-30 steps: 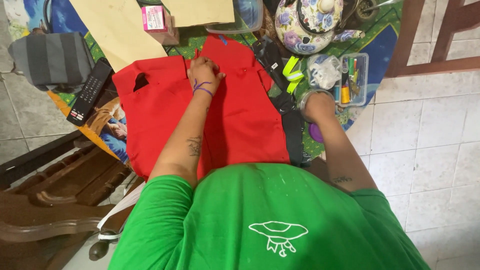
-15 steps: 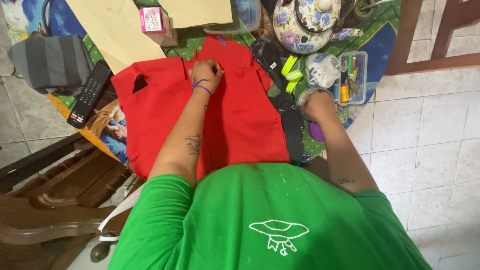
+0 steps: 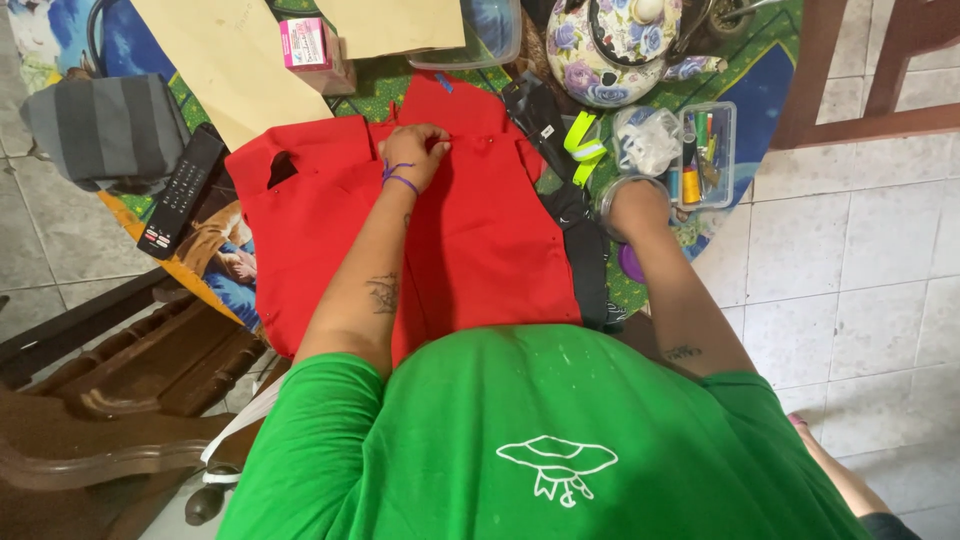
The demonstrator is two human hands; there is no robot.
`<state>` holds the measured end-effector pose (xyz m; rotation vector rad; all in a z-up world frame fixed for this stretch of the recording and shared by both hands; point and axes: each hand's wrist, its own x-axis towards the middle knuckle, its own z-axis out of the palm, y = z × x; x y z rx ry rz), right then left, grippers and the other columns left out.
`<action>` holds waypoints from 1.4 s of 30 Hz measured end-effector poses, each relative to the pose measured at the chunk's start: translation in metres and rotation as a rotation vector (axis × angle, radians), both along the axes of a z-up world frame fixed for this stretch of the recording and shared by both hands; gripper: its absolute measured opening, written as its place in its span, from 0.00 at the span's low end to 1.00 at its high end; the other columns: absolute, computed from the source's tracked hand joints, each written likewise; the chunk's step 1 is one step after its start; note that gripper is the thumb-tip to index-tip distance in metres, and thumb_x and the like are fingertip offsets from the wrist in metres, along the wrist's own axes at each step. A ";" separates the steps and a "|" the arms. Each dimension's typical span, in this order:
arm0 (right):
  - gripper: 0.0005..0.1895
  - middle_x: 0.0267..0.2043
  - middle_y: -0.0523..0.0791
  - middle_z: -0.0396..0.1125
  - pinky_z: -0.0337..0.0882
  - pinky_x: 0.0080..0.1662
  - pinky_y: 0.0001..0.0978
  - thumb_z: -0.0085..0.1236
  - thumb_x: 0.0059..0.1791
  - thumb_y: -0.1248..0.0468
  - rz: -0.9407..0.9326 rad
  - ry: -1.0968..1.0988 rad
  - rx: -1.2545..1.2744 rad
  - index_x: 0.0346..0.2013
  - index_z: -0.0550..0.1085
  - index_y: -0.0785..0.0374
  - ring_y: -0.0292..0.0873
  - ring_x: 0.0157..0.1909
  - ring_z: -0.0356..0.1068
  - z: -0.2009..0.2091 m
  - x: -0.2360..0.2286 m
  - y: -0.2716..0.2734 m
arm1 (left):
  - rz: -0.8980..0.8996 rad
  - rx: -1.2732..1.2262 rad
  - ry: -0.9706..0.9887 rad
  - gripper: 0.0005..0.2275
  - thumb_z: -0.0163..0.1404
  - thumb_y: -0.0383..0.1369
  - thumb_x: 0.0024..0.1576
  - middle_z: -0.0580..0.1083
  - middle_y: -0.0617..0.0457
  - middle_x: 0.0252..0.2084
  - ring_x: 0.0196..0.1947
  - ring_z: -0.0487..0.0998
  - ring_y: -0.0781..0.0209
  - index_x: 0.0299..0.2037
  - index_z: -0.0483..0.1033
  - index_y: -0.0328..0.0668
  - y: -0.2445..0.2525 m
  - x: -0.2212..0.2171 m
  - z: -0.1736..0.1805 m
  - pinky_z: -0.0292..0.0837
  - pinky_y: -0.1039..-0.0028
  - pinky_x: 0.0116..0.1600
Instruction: A person is pinning the edges of a red fabric piece on a table to prepare it for sewing.
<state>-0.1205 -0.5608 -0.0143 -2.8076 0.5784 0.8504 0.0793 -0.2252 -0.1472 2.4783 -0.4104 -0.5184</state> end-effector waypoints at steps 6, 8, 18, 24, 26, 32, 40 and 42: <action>0.13 0.35 0.64 0.78 0.78 0.51 0.57 0.56 0.50 0.68 -0.035 0.007 0.011 0.37 0.83 0.78 0.69 0.47 0.80 -0.010 -0.003 -0.004 | 0.006 0.011 0.005 0.06 0.59 0.44 0.62 0.84 0.61 0.45 0.55 0.79 0.51 0.46 0.86 0.67 0.000 -0.004 0.013 0.69 0.53 0.58; 0.14 0.37 0.64 0.78 0.78 0.51 0.58 0.56 0.50 0.67 -0.028 0.006 0.037 0.38 0.84 0.77 0.69 0.48 0.79 0.008 0.000 0.000 | 0.007 0.013 0.013 0.06 0.59 0.45 0.62 0.83 0.61 0.45 0.55 0.79 0.51 0.46 0.86 0.67 0.000 -0.004 0.015 0.68 0.53 0.59; 0.08 0.29 0.52 0.76 0.79 0.45 0.55 0.63 0.42 0.60 -0.091 -0.303 -0.005 0.32 0.83 0.58 0.64 0.40 0.79 -0.011 -0.038 -0.030 | 0.035 0.011 0.034 0.07 0.59 0.46 0.62 0.84 0.63 0.45 0.56 0.79 0.51 0.47 0.85 0.68 0.002 -0.012 0.002 0.63 0.47 0.63; 0.05 0.25 0.43 0.76 0.78 0.38 0.39 0.69 0.43 0.62 -0.203 -0.797 0.181 0.33 0.82 0.52 0.51 0.31 0.78 0.002 -0.025 0.015 | 0.033 -0.028 -0.004 0.08 0.59 0.46 0.63 0.84 0.62 0.46 0.54 0.79 0.51 0.49 0.85 0.67 0.004 -0.015 0.003 0.65 0.47 0.62; 0.05 0.30 0.46 0.78 0.78 0.36 0.34 0.67 0.43 0.67 -0.330 -0.825 0.462 0.34 0.82 0.58 0.45 0.30 0.79 0.000 0.002 0.047 | 0.033 -0.028 -0.013 0.07 0.59 0.46 0.63 0.84 0.62 0.46 0.54 0.79 0.52 0.49 0.85 0.67 0.004 -0.018 0.005 0.64 0.48 0.61; 0.04 0.36 0.53 0.79 0.80 0.30 0.27 0.66 0.45 0.75 -0.535 -0.834 1.052 0.35 0.80 0.69 0.39 0.28 0.80 -0.074 0.071 0.126 | 0.038 -0.064 -0.017 0.07 0.58 0.47 0.62 0.84 0.62 0.44 0.53 0.80 0.51 0.47 0.86 0.67 0.003 -0.024 0.015 0.68 0.51 0.58; 0.04 0.36 0.49 0.81 0.78 0.32 0.26 0.69 0.45 0.73 -0.422 -0.841 0.978 0.33 0.81 0.66 0.36 0.30 0.80 -0.095 0.089 0.157 | 0.051 -0.112 -0.045 0.08 0.58 0.47 0.61 0.85 0.61 0.41 0.49 0.83 0.50 0.48 0.86 0.68 0.006 -0.028 0.004 0.68 0.54 0.55; 0.05 0.36 0.49 0.81 0.78 0.32 0.26 0.70 0.44 0.72 -0.392 -0.837 0.982 0.33 0.81 0.65 0.37 0.30 0.80 -0.099 0.088 0.157 | 0.054 -0.136 -0.041 0.08 0.58 0.47 0.61 0.85 0.63 0.43 0.50 0.83 0.52 0.48 0.85 0.69 0.006 -0.029 0.006 0.68 0.55 0.55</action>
